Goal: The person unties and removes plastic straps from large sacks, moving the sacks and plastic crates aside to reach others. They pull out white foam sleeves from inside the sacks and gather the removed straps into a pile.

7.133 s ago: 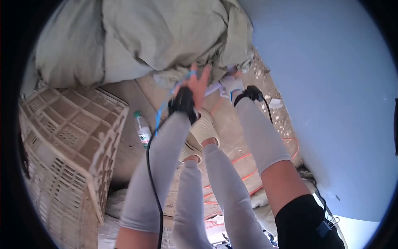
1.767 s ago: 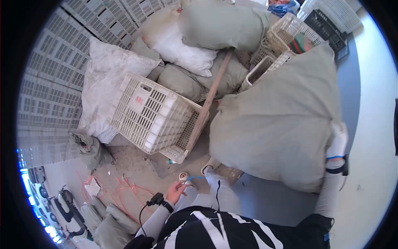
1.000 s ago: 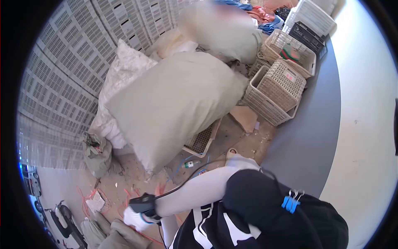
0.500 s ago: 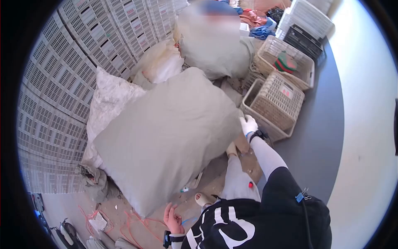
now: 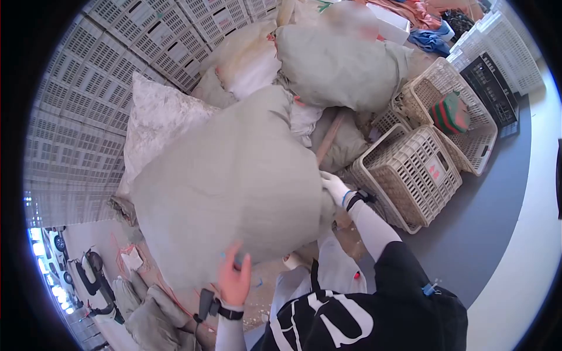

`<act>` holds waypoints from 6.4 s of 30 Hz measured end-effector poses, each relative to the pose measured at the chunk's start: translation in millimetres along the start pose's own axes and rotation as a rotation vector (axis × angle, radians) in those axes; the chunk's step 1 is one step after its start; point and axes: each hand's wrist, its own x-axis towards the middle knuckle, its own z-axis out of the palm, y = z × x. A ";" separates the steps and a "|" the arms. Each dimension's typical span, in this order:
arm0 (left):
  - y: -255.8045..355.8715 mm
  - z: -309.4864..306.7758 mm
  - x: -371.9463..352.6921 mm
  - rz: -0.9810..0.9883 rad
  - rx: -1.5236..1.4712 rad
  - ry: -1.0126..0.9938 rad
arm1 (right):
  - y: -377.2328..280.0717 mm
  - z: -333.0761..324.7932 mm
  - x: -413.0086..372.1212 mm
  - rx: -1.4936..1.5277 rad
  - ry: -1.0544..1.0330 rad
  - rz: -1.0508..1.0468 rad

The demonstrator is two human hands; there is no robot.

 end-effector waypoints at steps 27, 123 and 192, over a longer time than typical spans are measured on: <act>-210.0 -211.7 -117.8 -0.166 0.200 0.849 | -22.0 466.4 -176.0 -1.084 -0.397 -0.721; -27.3 335.8 610.2 0.269 0.326 -0.184 | -35.2 -31.2 441.0 0.434 0.339 -0.222; -46.2 208.6 632.2 0.204 -0.132 -0.032 | -132.7 -25.6 348.0 0.051 0.652 -0.407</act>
